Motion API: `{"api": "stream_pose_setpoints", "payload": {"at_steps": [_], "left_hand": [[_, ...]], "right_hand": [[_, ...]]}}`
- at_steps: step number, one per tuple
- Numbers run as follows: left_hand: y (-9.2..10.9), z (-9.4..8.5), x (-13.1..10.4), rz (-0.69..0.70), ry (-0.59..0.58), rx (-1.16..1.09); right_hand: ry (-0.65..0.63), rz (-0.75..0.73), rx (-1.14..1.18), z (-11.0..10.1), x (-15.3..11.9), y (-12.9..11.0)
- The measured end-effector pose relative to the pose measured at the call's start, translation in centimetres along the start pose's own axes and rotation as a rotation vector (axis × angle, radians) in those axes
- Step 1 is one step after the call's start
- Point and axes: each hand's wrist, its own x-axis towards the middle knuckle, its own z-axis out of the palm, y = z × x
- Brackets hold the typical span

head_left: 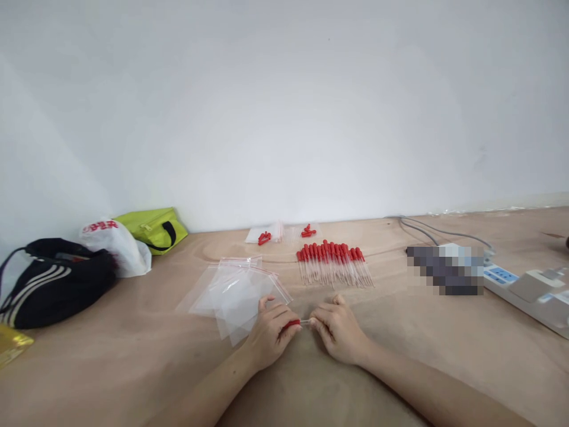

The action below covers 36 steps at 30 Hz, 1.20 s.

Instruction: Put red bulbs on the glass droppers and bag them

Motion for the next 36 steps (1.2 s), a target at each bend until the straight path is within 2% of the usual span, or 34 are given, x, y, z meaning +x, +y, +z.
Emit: {"api": "stream_pose_setpoints", "payload": {"at_steps": [4,9,12,15,17,21,27,30,34,36], "left_hand": [[-0.2,0.1,0.2,-0.078,0.006,-0.039],[-0.4,0.3,0.1,-0.02,0.044,0.018],[-1.1,-0.5,0.0,-0.087,0.113,0.146],[-2.3,-1.4,-0.3,-0.188,0.164,0.288],[-3.0,-1.7,-0.5,-0.211,0.149,0.326],[-3.5,-1.5,-0.6,-0.189,0.044,0.324],[-2.9,-1.2,0.0,-0.14,0.011,0.356],[-2.9,-1.1,0.3,-0.1,0.01,0.447],[-3.3,-1.0,0.6,-0.005,0.009,0.589],[-3.5,-1.1,0.8,0.034,0.039,0.611]], "right_hand": [[0.05,-0.059,-0.046,-0.7,0.4,-0.2],[0.054,-0.157,-0.22,-0.7,0.3,0.1],[0.07,-0.062,-0.268,-0.9,0.0,0.9],[0.089,0.11,-0.285,-1.3,-0.3,2.0],[0.082,0.212,-0.276,-1.5,-0.5,2.6],[0.041,0.337,-0.252,-1.2,-0.7,2.9],[0.049,0.464,-0.181,-1.0,-0.1,2.7],[0.004,0.504,-0.196,-0.8,0.5,2.8],[-0.053,0.481,-0.245,-0.3,0.7,3.0],[-0.012,0.449,-0.19,-0.3,0.4,3.3]]}}
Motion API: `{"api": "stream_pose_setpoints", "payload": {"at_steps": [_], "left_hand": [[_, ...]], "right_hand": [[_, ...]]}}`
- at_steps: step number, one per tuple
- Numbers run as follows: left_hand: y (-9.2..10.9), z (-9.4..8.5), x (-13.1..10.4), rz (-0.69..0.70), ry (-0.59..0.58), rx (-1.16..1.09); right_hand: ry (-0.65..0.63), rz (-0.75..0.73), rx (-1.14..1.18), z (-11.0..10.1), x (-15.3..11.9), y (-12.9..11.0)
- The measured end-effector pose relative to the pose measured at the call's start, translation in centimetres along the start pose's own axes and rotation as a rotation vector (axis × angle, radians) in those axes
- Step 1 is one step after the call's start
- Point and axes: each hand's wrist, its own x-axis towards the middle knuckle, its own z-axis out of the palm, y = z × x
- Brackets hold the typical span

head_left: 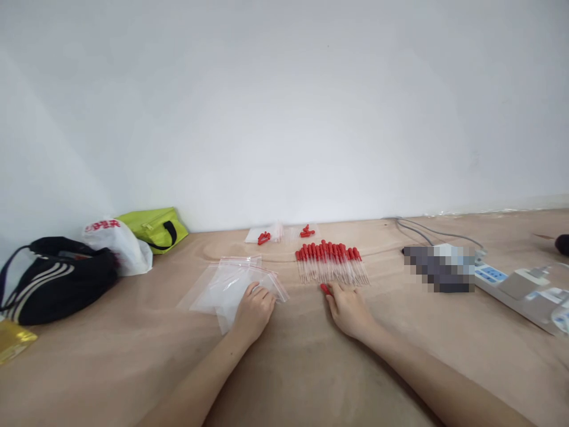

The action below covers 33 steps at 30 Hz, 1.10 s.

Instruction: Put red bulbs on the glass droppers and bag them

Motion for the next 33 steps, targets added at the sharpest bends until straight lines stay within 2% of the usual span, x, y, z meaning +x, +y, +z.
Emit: {"api": "stream_pose_setpoints", "payload": {"at_steps": [4,6,8,10,13,16,19,22,26,29,33], "left_hand": [[0.3,-0.6,0.1,0.003,0.143,-0.091],[1.1,-1.0,0.1,0.019,0.21,-0.198],[2.3,-1.2,0.0,0.051,0.244,-0.313],[3.5,-1.3,-0.2,0.083,0.228,-0.412],[4.4,-1.2,-0.6,0.095,0.105,-0.496],[4.1,-1.5,-1.1,0.051,-0.077,-0.48],[3.7,-1.9,-1.3,0.002,-0.232,-0.441],[3.6,-2.1,-1.3,-0.02,-0.33,-0.437],[3.8,-2.1,-1.2,-0.047,-0.378,-0.48],[3.7,-2.0,-1.1,-0.049,-0.382,-0.506],[3.7,-2.1,-1.0,-0.021,-0.386,-0.53]], "right_hand": [[0.148,-0.041,0.391,-0.2,0.1,1.3],[0.191,0.01,0.646,-0.3,0.2,1.8],[0.177,0.114,0.878,-0.4,0.3,2.1],[0.128,0.215,1.059,-0.3,0.3,2.1],[0.138,0.307,1.186,-0.2,0.1,2.1],[0.162,0.319,1.16,0.1,0.0,2.4],[0.181,0.32,1.038,0.4,0.1,3.2],[0.226,0.308,0.775,0.5,0.1,4.0],[0.283,0.233,0.364,-0.1,-0.2,4.3],[0.313,0.075,0.186,-0.8,-0.7,3.3],[0.097,-0.257,0.178,-1.5,-1.4,1.2]]}}
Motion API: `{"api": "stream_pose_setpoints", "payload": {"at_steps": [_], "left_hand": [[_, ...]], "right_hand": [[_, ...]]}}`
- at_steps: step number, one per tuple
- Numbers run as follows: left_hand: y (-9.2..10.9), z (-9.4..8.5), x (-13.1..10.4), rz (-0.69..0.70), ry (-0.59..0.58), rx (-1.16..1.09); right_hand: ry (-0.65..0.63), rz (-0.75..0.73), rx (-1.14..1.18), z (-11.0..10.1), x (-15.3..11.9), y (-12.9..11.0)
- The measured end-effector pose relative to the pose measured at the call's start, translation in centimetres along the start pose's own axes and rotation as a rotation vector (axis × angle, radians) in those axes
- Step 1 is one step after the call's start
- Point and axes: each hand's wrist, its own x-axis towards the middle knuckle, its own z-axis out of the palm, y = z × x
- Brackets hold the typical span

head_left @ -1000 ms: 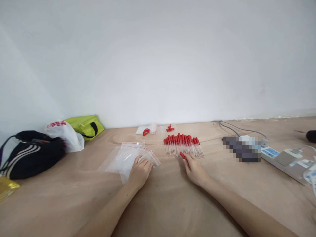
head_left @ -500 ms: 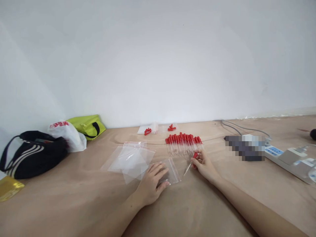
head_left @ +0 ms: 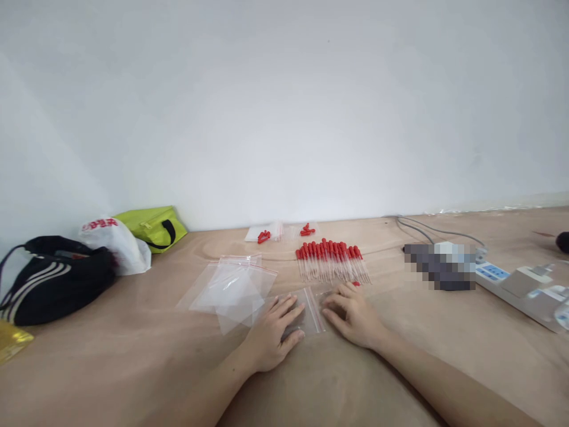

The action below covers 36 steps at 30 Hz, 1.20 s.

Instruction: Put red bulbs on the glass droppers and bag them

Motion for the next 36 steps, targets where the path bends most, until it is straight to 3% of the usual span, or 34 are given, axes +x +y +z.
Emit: {"api": "stream_pose_setpoints", "payload": {"at_steps": [3,8,15,29,36], "left_hand": [[-0.1,0.0,0.1,0.032,-0.018,-0.029],[-0.3,0.2,0.2,0.053,-0.025,-0.059],[-0.2,0.0,0.2,0.05,-0.005,-0.079],[-0.8,0.7,0.2,0.076,0.045,-0.091],[-0.3,0.1,0.3,0.065,0.035,-0.094]], "right_hand": [[-0.13,-0.103,0.02,-0.1,0.0,-1.1],[-0.205,-0.174,0.077,-0.2,0.2,-1.2],[-0.195,-0.124,0.106,-0.6,0.1,-0.8],[-0.315,-0.316,0.206,-1.2,0.2,-1.3],[-0.386,-0.403,0.2,-1.3,0.4,-1.6]]}}
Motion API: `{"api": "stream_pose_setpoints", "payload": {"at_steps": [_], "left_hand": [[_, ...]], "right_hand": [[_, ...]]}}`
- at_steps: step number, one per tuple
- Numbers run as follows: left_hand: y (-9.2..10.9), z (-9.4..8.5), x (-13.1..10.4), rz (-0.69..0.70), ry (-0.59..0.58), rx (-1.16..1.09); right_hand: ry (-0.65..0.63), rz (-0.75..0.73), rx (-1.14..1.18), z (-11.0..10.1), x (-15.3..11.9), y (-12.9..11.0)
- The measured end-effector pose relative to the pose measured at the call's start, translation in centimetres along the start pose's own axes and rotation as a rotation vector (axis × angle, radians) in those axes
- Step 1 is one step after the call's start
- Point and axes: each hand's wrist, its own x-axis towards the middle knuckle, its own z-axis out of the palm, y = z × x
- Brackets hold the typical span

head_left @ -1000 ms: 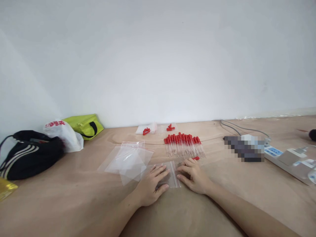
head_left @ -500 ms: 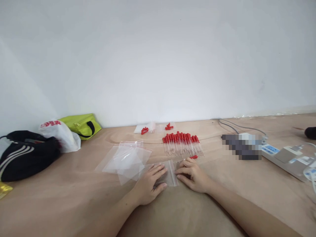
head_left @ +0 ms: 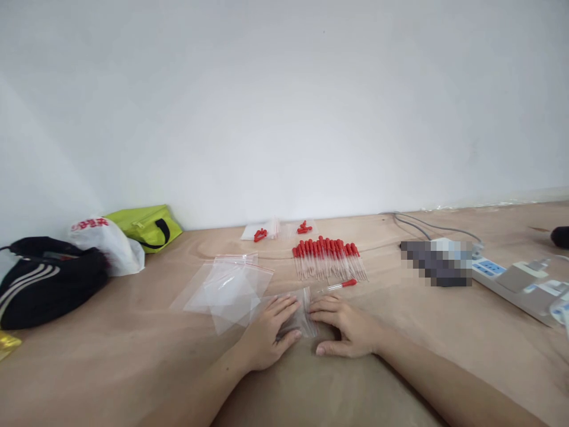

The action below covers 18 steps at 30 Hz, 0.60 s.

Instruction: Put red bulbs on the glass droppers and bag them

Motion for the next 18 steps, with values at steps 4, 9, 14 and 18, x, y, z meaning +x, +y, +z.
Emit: {"api": "stream_pose_setpoints", "payload": {"at_steps": [4,9,14,18], "left_hand": [[0.2,-0.1,0.0,0.003,0.005,0.006],[0.0,-0.4,-0.3,-0.043,0.018,-0.054],[-0.7,-1.7,-1.2,-0.084,-0.01,-0.102],[-1.2,-2.4,-2.1,-0.114,-0.054,-0.025]], "right_hand": [[-0.051,-0.06,-0.007,0.0,0.3,-0.1],[-0.079,-0.07,-0.042,-0.1,0.4,0.0],[-0.09,-0.047,-0.048,-0.3,0.2,0.0],[-0.041,-0.029,-0.016,-0.6,0.0,0.2]]}}
